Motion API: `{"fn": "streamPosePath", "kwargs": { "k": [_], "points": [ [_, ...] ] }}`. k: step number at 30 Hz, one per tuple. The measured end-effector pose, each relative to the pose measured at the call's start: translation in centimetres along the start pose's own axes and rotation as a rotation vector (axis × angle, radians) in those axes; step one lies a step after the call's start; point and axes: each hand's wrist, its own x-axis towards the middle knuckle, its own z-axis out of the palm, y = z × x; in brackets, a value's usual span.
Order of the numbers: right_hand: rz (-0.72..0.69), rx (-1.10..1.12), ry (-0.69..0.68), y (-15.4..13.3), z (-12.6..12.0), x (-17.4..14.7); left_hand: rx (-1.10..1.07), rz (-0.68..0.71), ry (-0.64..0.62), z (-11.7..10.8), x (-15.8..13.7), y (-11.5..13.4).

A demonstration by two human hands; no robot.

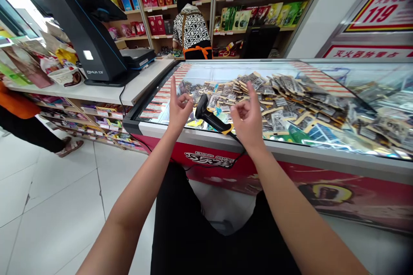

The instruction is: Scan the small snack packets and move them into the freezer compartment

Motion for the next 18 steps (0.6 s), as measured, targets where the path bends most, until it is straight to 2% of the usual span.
{"fn": "streamPosePath", "kwargs": {
  "k": [5, 10, 12, 14, 17, 18],
  "points": [
    [0.139, 0.374, 0.01, -0.7, -3.4, -0.1, -0.16, -0.096, -0.048, 1.1, -3.9, 1.9],
    [0.225, 0.444, -0.057, -0.7, -3.7, -0.7, -0.27, -0.195, -0.042, 2.9, -4.7, 2.0],
    [0.219, 0.386, -0.055, -0.3, -3.7, -0.8, -0.291, -0.219, 0.026, 3.6, -5.1, 2.1],
    [0.2, 0.234, -0.103, 0.2, -3.9, -0.8, -0.294, -0.241, 0.148, 4.4, -6.2, 2.3],
    [0.116, -0.153, -0.311, 0.8, -3.8, -1.2, -0.307, -0.345, 0.355, 5.6, -8.7, 2.4],
    [0.081, -0.272, -0.38, 1.0, -3.6, -1.5, -0.326, -0.401, 0.376, 6.0, -9.5, 2.4]
  ]
}}
